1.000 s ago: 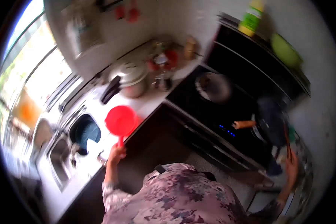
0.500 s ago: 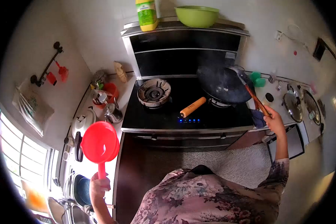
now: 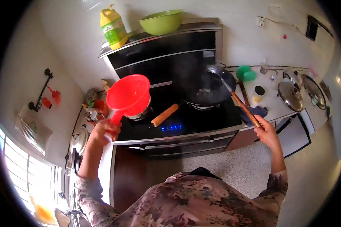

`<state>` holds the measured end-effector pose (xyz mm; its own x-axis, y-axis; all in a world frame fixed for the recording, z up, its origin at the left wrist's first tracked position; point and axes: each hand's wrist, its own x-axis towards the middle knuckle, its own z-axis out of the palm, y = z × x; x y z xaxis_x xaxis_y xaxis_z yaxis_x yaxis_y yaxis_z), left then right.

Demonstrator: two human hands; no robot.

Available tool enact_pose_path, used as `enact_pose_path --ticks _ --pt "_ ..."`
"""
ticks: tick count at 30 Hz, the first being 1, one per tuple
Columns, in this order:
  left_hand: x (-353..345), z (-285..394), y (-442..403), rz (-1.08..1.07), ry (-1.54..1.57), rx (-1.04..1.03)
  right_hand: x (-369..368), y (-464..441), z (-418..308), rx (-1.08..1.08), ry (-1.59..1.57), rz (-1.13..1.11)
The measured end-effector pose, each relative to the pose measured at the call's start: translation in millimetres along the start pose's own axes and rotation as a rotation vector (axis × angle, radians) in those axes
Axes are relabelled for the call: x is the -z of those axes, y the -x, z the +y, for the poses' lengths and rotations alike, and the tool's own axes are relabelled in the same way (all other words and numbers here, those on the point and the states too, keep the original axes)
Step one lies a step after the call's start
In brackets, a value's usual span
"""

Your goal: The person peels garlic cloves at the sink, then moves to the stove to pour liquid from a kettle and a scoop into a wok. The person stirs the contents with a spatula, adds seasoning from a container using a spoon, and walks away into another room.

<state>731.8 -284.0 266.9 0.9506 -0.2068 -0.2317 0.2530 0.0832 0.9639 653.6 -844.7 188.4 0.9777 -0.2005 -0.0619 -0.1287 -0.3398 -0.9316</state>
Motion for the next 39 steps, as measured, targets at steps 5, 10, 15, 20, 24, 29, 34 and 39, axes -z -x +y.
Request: enact_pose_path --ticks 5,10,15,20,24,29,34,39 --pt "-41.4 11.2 -71.7 0.052 -0.1 0.111 19.9 -3.5 9.0 -0.002 0.002 -0.022" --pt "-81.9 20.6 -116.8 0.094 -0.266 0.284 36.1 -11.6 22.9 -0.001 0.01 -0.033" --pt "-101.0 10.1 -157.8 0.399 -0.266 0.325 49.8 -13.7 29.5 -0.016 -0.029 -0.064" --pt "-97.9 11.0 -180.2 0.086 -0.355 0.323 52.6 -19.0 35.3 -0.012 -0.069 -0.079" --pt "-119.5 21.6 -175.7 0.204 -0.434 0.372 50.2 -23.6 35.9 0.004 -0.034 -0.069" --pt "-129.8 28.9 -171.6 0.335 -0.548 0.335 46.9 -27.2 36.2 0.0 -0.033 -0.083" --pt "-108.9 24.0 -179.4 0.196 -0.563 0.289 39.0 -30.9 30.6 -0.002 -0.057 -0.069" --pt "-101.8 24.4 -181.6 0.216 -0.591 0.354 33.2 -29.6 29.7 -0.019 -0.069 -0.071"
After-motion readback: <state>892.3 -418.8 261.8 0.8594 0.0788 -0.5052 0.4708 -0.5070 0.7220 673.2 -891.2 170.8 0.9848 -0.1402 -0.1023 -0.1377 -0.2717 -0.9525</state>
